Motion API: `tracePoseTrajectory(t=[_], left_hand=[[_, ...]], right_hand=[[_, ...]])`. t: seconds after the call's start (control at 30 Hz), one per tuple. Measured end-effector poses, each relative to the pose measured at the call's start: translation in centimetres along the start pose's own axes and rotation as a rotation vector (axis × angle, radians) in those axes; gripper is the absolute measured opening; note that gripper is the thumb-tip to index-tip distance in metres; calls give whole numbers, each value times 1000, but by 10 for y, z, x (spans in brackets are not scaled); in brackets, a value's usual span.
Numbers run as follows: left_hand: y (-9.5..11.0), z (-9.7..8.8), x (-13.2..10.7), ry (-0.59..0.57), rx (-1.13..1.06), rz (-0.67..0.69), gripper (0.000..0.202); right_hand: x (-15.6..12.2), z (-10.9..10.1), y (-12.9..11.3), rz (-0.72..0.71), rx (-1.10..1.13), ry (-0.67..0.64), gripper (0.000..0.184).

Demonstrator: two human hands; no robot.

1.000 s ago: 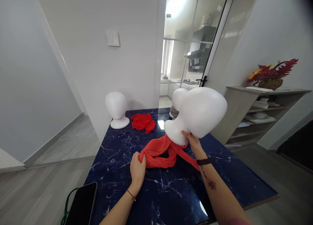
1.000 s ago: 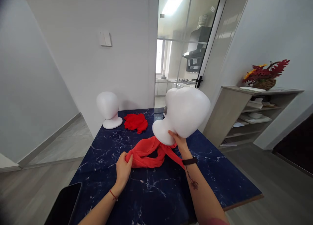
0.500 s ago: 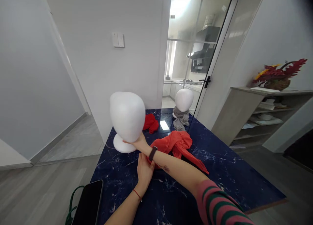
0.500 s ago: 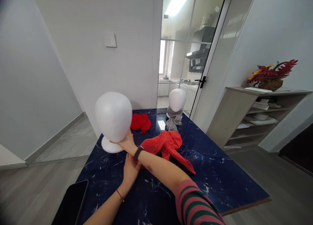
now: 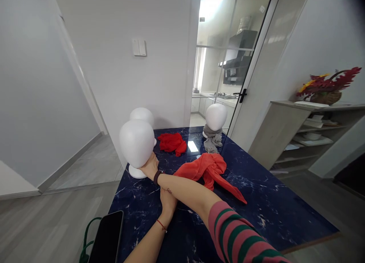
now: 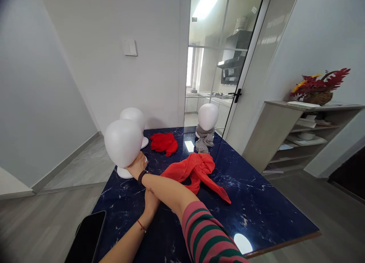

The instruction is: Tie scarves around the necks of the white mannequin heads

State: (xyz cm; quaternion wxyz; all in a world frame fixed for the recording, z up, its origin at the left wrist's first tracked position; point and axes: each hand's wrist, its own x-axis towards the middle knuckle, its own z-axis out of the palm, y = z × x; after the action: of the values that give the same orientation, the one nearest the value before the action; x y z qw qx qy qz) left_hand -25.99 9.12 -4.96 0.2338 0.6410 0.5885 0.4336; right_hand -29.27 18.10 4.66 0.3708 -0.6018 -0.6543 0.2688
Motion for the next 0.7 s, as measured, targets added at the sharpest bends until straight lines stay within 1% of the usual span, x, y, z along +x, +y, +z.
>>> tracePoseTrajectory(t=[0.1, 0.17, 0.23, 0.27, 0.3, 0.33, 0.37, 0.4, 0.43, 0.47, 0.5, 0.53, 0.57, 0.6, 0.63, 0.67, 0.7], left_hand=[[6, -5, 0, 3, 60, -28, 34], [16, -9, 0, 13, 101, 6, 33], [27, -15, -1, 14, 133, 54, 35], [33, -17, -1, 4, 151, 66, 36], [39, -20, -2, -15, 172, 67, 37], [45, -22, -4, -41, 199, 66, 39], [49, -25, -5, -72, 232, 60, 40], [54, -27, -5, -105, 270, 51, 41], [57, -29, -6, -134, 307, 36, 41], [60, -32, -6, -156, 336, 17, 42], [62, -33, -5, -168, 353, -7, 44], [63, -35, -4, -168, 355, -31, 45], [62, -36, -2, -160, 343, -49, 45], [60, -36, 0, -146, 316, -63, 45], [57, -36, 3, -126, 276, -76, 44], [53, -34, 5, -105, 227, -90, 43], [49, -32, 7, -86, 169, -106, 40]], right_hand=[[0, 2, -2, 7, -29, -21, 85], [2, 2, -2, 29, -51, -57, 95], [4, -7, 0, 53, -87, -122, 108], [5, -18, 4, 43, -117, -171, 112], [5, -33, 10, 8, -155, -224, 111], [4, -53, 19, -49, -199, -274, 108], [2, -78, 32, -124, -247, -320, 101], [-2, -106, 47, -186, -302, -324, 94], [-7, -136, 65, -221, -365, -303, 91], [-13, -165, 85, -205, -438, -278, 93], [-21, -193, 107, -131, -514, -284, 95], [-30, -217, 127, -38, -576, -320, 98], [-40, -236, 146, 35, -613, -389, 99], [-52, -249, 163, 36, -624, -442, 99], [-64, -256, 176, 23, -632, -448, 98], [-77, -257, 185, -1, -628, -424, 94], [-89, -253, 190, -42, -607, -378, 86]])
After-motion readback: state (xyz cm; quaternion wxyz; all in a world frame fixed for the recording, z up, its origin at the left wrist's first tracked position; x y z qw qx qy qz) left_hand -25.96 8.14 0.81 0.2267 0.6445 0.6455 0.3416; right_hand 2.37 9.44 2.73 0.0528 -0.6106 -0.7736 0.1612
